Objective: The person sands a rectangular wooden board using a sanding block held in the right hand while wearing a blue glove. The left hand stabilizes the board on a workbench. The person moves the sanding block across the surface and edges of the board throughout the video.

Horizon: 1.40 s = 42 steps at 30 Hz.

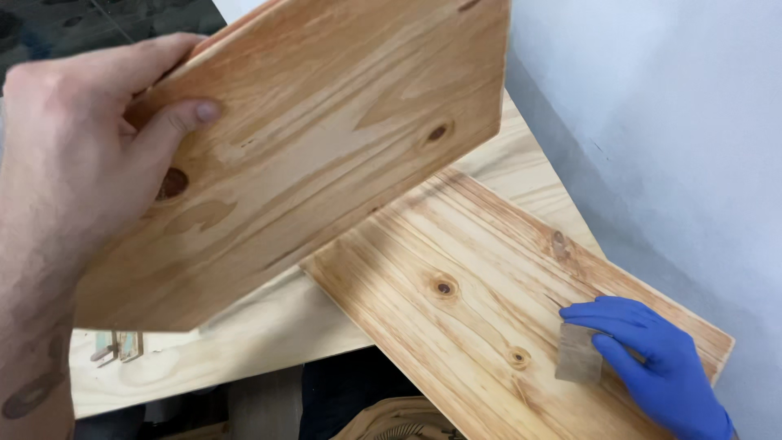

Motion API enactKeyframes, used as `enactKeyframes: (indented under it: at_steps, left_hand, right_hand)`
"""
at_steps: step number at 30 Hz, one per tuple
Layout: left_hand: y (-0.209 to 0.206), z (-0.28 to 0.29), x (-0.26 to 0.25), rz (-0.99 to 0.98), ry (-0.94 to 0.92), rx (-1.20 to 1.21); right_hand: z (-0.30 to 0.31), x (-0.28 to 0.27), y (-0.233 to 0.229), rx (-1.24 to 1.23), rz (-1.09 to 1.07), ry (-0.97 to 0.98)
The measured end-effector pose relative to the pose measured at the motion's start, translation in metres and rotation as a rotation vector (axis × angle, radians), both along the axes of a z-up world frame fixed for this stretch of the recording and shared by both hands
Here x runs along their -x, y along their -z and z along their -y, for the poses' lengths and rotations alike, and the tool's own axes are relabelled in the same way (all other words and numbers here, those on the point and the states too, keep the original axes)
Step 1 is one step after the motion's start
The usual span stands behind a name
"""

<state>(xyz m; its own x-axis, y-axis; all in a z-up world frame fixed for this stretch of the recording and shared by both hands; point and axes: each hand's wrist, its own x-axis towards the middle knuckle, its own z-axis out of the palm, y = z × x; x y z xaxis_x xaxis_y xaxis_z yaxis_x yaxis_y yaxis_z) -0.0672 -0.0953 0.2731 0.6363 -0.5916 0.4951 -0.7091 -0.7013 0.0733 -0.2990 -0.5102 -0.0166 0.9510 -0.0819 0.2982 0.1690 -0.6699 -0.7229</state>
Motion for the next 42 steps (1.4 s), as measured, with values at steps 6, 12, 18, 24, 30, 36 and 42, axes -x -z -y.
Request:
enactKeyframes:
  at_steps: [6, 12, 18, 24, 30, 36, 42]
  left_hand:
    - [0.001, 0.003, -0.021, -0.148, -0.092, 0.008]
    - [0.042, 0.012, -0.063, -0.543, -0.244, 0.102]
    - [0.134, -0.014, -0.125, -0.502, -0.460, 0.111]
    - [0.223, -0.039, -0.153, -0.369, -0.526, 0.041]
    - [0.269, -0.055, -0.164, -0.166, -0.357, -0.062]
    - [0.222, -0.024, -0.135, -0.504, -0.314, -0.147]
    - [0.259, -0.025, -0.125, -0.426, -0.335, -0.107]
  right_hand:
    - [0.008, 0.002, 0.005, -0.004, 0.009, 0.028]
    - [0.008, 0.002, 0.006, -0.039, -0.004, 0.020]
    - [0.020, -0.005, 0.020, -0.049, -0.160, 0.036]
    - [0.017, -0.013, 0.000, -0.088, -0.258, 0.046]
    - [0.015, -0.011, 0.003, -0.058, -0.213, 0.019]
    - [0.008, -0.017, -0.009, -0.096, -0.273, 0.086]
    - [0.013, -0.027, -0.008, -0.054, -0.224, 0.062]
